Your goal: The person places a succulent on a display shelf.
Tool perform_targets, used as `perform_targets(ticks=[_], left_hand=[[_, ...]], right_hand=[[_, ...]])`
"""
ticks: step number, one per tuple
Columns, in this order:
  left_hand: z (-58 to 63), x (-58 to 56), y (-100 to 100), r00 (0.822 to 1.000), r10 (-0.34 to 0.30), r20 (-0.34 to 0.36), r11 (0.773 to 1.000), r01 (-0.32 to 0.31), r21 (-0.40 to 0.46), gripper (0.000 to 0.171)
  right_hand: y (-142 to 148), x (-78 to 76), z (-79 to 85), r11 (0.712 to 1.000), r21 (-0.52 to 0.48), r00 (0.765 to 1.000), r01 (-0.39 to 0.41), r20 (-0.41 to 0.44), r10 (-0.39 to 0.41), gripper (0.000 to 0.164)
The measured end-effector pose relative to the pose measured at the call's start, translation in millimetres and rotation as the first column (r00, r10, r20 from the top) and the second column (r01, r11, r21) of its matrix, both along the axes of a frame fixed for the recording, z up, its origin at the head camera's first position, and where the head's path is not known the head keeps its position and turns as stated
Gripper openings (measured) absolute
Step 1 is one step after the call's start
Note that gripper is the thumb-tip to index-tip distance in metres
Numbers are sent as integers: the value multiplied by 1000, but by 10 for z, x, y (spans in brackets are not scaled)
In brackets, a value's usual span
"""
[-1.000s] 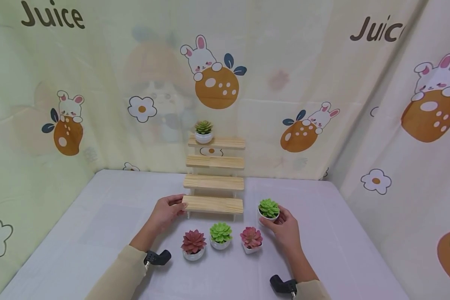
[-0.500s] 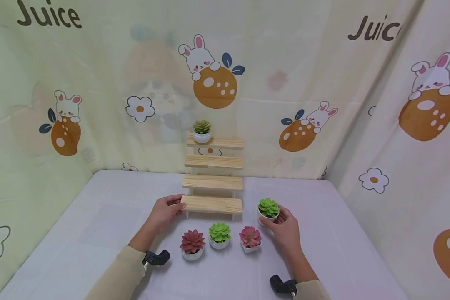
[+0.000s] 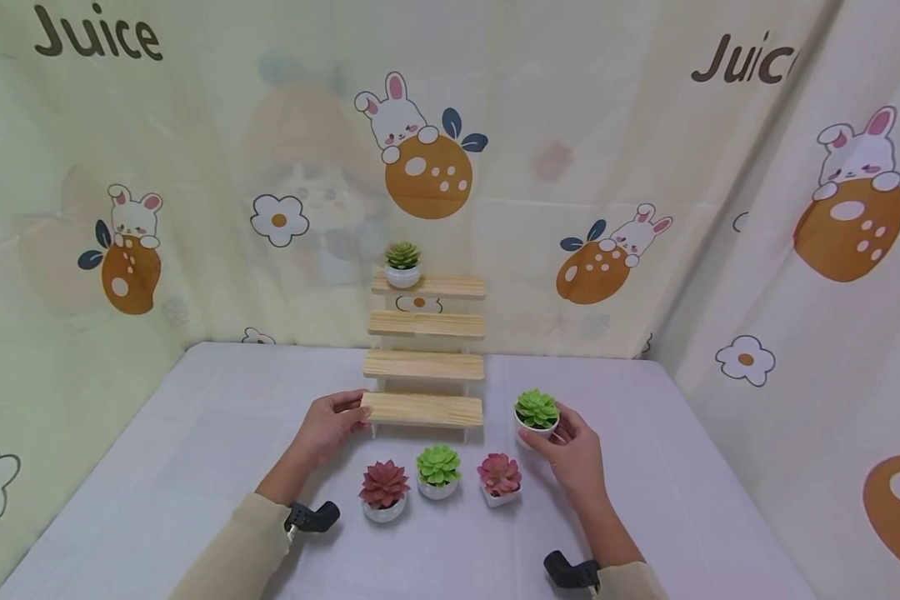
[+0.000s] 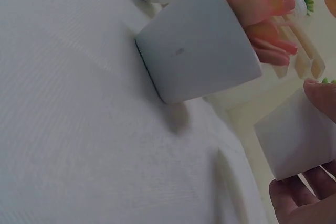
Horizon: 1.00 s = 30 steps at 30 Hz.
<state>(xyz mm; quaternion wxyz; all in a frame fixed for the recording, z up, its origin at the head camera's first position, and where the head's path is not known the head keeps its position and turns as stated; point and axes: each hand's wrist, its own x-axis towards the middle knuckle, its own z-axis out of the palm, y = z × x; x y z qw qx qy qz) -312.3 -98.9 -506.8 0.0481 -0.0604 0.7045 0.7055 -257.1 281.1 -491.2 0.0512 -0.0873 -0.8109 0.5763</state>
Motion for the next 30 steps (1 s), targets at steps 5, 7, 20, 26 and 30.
perform_targets(ticks=[5, 7, 20, 26, 30], left_hand=[[-9, 18, 14, 1000, 0, 9, 1000, 0, -4, 40], [-2, 25, 17, 1000, 1, 12, 1000, -1, -7, 40], [5, 10, 10, 1000, 6, -15, 1000, -6, 7, 39], [-15, -6, 15, 1000, 0, -26, 1000, 0, 11, 40], [-25, -11, 15, 1000, 7, -7, 1000, -7, 12, 39]], right_hand=[[-23, 32, 69, 1000, -11, 1000, -13, -14, 13, 95], [-37, 39, 100, 1000, -8, 999, -19, -32, 19, 92], [-188, -15, 400, 996, -9, 983, -88, -165, 85, 82], [-274, -49, 550, 990, -25, 970, -140, -202, 132, 78], [-342, -89, 593, 987, -31, 966, -156, -212, 146, 77]])
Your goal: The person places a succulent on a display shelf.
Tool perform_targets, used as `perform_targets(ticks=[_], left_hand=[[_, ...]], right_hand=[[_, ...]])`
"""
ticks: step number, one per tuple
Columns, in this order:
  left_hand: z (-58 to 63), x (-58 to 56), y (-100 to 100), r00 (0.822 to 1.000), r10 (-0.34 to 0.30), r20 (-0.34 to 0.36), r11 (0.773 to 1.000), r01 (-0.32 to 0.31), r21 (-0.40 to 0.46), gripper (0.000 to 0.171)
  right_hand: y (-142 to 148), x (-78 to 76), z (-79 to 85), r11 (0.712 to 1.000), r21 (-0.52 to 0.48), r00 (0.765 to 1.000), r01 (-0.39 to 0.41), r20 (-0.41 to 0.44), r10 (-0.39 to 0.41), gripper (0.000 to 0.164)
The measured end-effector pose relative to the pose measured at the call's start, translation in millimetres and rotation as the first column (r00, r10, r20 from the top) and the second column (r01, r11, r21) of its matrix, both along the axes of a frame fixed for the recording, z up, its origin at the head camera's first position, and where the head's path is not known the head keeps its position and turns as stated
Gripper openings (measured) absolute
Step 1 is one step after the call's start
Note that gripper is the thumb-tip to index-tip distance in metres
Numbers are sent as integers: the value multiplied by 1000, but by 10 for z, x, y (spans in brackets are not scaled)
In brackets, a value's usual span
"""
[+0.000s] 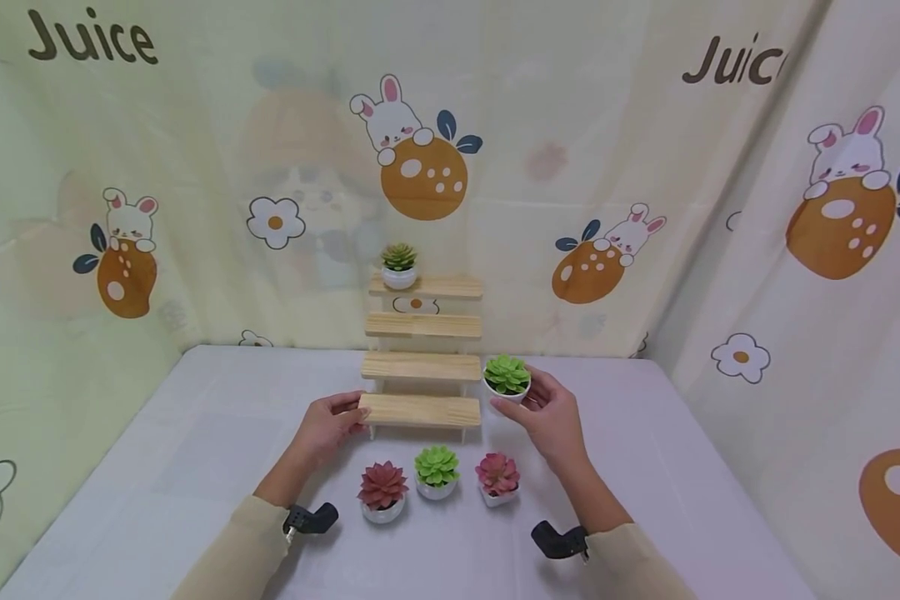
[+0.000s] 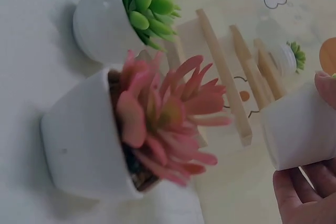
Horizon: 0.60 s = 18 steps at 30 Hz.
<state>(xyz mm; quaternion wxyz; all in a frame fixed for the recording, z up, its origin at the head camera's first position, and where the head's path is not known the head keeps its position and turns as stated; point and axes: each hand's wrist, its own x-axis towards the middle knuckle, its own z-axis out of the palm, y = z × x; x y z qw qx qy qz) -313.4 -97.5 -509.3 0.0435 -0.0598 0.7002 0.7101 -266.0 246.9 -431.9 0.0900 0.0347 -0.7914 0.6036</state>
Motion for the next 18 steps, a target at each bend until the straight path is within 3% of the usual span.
perform_targets(ticks=[8, 18], left_hand=[[-12, 15, 7, 1000, -20, -14, 1000, 20, 11, 40], [-4, 23, 15, 1000, 3, -6, 1000, -3, 26, 39]], right_hand=[[-139, -144, 99, 1000, -12, 999, -19, -50, 18, 71], [-277, -400, 306, 1000, -10, 996, -16, -91, 15, 71]])
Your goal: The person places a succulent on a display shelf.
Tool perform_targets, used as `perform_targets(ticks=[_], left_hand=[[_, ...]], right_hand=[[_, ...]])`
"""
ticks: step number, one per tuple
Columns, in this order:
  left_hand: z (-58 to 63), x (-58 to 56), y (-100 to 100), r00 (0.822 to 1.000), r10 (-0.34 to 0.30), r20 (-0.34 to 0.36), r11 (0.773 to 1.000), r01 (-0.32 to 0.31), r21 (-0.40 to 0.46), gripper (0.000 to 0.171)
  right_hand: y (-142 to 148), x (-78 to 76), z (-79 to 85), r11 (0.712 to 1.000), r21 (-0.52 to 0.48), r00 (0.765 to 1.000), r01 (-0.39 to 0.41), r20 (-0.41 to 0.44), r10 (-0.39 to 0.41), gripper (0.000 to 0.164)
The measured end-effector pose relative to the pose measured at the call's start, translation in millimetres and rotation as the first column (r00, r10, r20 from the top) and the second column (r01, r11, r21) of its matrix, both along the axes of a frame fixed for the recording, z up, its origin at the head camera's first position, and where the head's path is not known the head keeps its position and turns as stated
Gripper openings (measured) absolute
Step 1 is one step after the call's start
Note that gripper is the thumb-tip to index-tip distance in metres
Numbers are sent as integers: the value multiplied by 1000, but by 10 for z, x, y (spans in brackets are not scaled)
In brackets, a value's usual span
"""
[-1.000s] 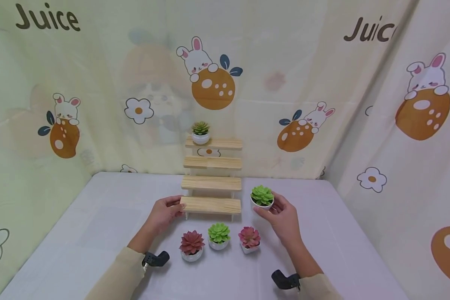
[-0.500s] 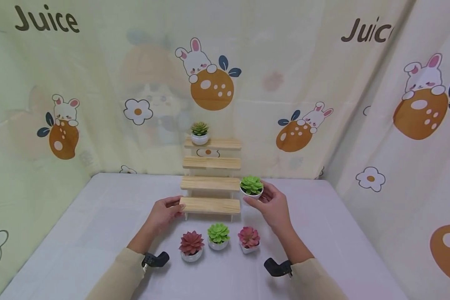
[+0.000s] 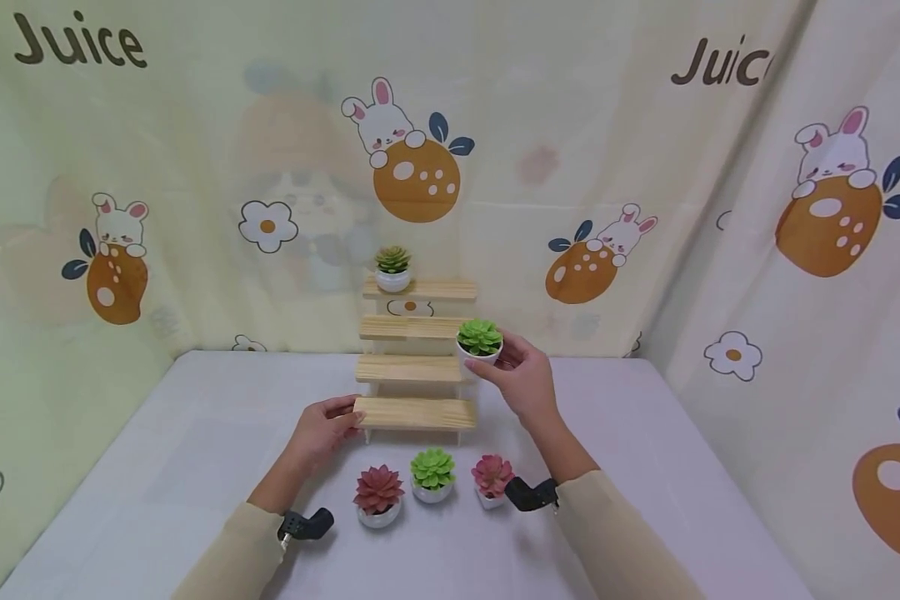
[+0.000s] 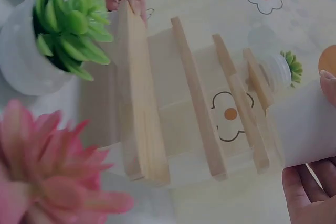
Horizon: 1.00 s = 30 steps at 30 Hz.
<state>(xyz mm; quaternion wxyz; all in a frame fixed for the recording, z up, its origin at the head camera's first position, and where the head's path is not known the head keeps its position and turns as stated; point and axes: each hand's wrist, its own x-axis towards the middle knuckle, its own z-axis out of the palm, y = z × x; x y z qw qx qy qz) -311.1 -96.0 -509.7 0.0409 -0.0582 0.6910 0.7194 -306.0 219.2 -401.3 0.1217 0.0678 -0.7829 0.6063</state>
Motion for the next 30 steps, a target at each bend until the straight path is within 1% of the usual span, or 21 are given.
perform_targets(ticks=[5, 9, 13, 17, 24, 27, 30], left_hand=[[-28, -7, -10, 1000, -10, 5, 1000, 10, 8, 40], [-47, -9, -15, 1000, -16, 5, 1000, 16, 11, 40], [-42, -9, -19, 1000, -16, 9, 1000, 16, 11, 40], [-24, -6, -22, 1000, -21, 17, 1000, 21, -11, 40], [-2, 7, -30, 999, -30, 26, 999, 31, -32, 41], [5, 4, -35, 1000, -26, 17, 999, 27, -29, 41], [16, -1, -35, 1000, -29, 6, 999, 29, -25, 41]], right_hand=[[-53, -95, 76, 1000, -12, 1000, -3, 10, 4, 70], [-94, -195, 131, 1000, -16, 1000, -15, -12, 14, 69], [-146, -305, 202, 1000, -2, 999, -19, -38, 19, 68], [-188, -412, 254, 1000, -6, 999, -23, -40, 23, 68], [-272, -579, 345, 999, -43, 999, -1, -42, -1, 68], [-312, -661, 398, 997, -70, 998, 14, -55, -17, 67], [-337, -738, 452, 997, -71, 997, 33, -66, -38, 67]])
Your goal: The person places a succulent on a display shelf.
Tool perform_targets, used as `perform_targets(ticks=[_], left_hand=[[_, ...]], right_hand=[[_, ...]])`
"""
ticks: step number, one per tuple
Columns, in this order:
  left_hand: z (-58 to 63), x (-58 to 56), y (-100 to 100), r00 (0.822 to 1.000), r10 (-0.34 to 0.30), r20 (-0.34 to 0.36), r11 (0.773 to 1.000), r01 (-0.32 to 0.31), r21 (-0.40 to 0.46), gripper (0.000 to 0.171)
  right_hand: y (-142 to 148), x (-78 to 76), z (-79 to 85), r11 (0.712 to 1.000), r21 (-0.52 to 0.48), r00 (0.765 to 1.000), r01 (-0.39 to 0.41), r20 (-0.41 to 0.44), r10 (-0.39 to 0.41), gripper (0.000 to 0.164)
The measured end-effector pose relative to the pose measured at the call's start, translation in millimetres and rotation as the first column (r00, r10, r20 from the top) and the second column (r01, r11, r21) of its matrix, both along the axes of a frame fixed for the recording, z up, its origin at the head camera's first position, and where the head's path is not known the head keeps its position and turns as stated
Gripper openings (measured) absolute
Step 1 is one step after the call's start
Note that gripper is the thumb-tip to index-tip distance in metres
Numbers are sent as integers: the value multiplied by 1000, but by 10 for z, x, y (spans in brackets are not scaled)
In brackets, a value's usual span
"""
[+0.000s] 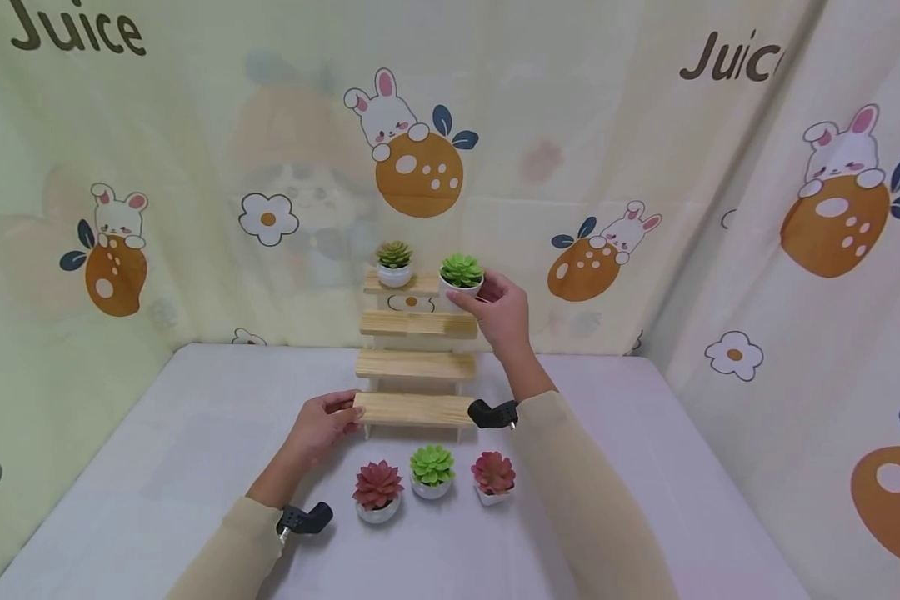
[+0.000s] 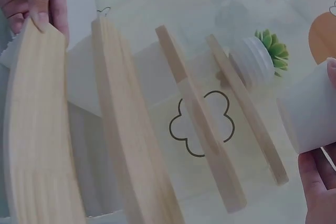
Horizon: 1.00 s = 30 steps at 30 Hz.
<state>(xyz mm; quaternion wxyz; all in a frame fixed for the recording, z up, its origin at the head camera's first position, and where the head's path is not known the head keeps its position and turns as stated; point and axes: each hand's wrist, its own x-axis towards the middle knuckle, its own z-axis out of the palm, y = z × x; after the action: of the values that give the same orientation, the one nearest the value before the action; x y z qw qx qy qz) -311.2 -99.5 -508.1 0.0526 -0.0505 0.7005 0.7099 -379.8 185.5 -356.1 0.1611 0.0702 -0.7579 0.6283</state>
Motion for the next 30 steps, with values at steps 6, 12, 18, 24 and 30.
perform_targets(ticks=[6, 12, 18, 24, 30], left_hand=[[16, -9, -7, 1000, 8, -1, 1000, -8, 4, 40], [20, 0, -22, 1000, 1, 3, 1000, -1, -11, 41], [15, 1, -25, 1000, -3, 3, 1000, 3, -5, 41], [17, -1, -18, 1000, 3, 4, 1000, -4, 5, 39], [9, -17, -19, 1000, -5, -3, 1000, 5, 6, 39]], right_hand=[[-58, -150, 69, 1000, 6, 1000, 21, -2, -21, 67], [-116, -272, 86, 1000, 7, 1000, 30, 5, -30, 66], [-160, -381, 95, 999, -1, 998, 42, 40, -42, 68], [-193, -435, 124, 999, 1, 996, 45, 72, -45, 70], [-200, -486, 141, 998, 16, 994, 64, 83, -66, 70]])
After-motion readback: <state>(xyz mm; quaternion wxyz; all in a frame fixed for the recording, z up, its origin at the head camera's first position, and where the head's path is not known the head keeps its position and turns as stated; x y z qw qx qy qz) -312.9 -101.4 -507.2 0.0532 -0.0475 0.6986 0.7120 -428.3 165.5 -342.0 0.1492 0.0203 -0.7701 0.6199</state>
